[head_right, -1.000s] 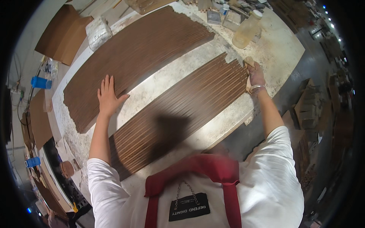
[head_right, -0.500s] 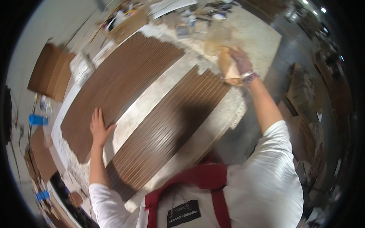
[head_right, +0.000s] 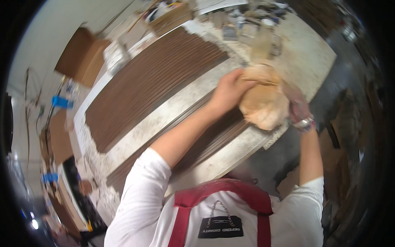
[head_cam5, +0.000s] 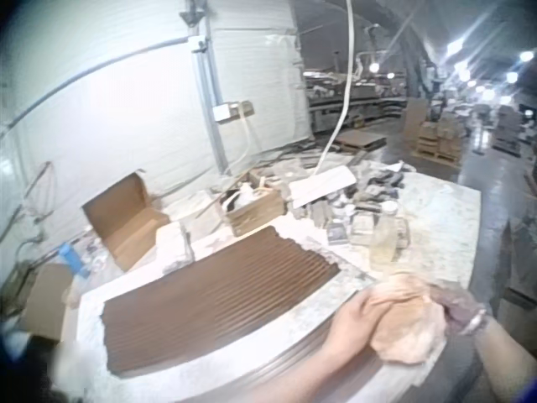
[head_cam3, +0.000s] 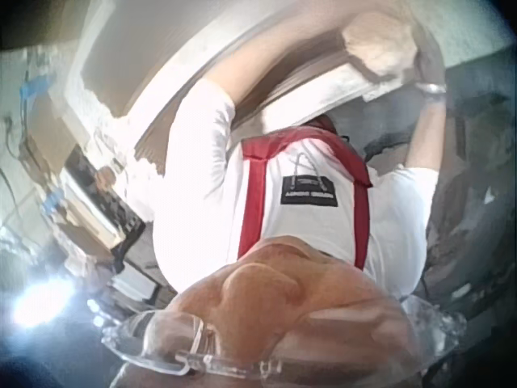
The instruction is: The person applies a liquid from a plastic bottle onto a cloth and wipes the surface of several wooden strips on a workbench.
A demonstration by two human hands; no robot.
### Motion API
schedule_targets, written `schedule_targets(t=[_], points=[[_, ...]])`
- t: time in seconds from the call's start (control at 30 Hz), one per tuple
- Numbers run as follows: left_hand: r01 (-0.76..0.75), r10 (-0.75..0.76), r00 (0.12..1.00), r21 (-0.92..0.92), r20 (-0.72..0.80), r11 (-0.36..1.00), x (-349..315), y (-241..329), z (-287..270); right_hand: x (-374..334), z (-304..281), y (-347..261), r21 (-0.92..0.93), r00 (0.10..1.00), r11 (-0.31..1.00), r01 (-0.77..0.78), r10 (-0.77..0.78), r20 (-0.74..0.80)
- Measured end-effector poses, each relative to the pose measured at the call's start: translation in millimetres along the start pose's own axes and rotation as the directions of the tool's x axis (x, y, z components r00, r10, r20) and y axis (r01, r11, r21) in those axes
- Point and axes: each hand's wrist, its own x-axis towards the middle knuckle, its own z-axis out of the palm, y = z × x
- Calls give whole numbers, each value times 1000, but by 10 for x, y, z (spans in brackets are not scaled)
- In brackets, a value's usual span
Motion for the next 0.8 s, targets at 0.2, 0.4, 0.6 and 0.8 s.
schedule_targets(t=[0.2, 0.4, 0.6, 0.8], points=[[-158, 158, 986, -1, -49, 987, 208, 322, 187, 171, -1149, 387, -378, 953, 877, 296, -299, 53], [184, -141, 983, -567, 120, 803, 285, 257, 217, 252, -436, -292, 77, 971, 993, 85, -66, -228], [49, -141, 973, -434, -183, 900, 698, -89, 543, 507, -995, -229, -156, 982, 978, 136, -154, -111], [18, -46, 962, -107, -269, 994, 1199, -309, 699, 785, -1140, 93, 98, 925, 988, 118, -73, -373]])
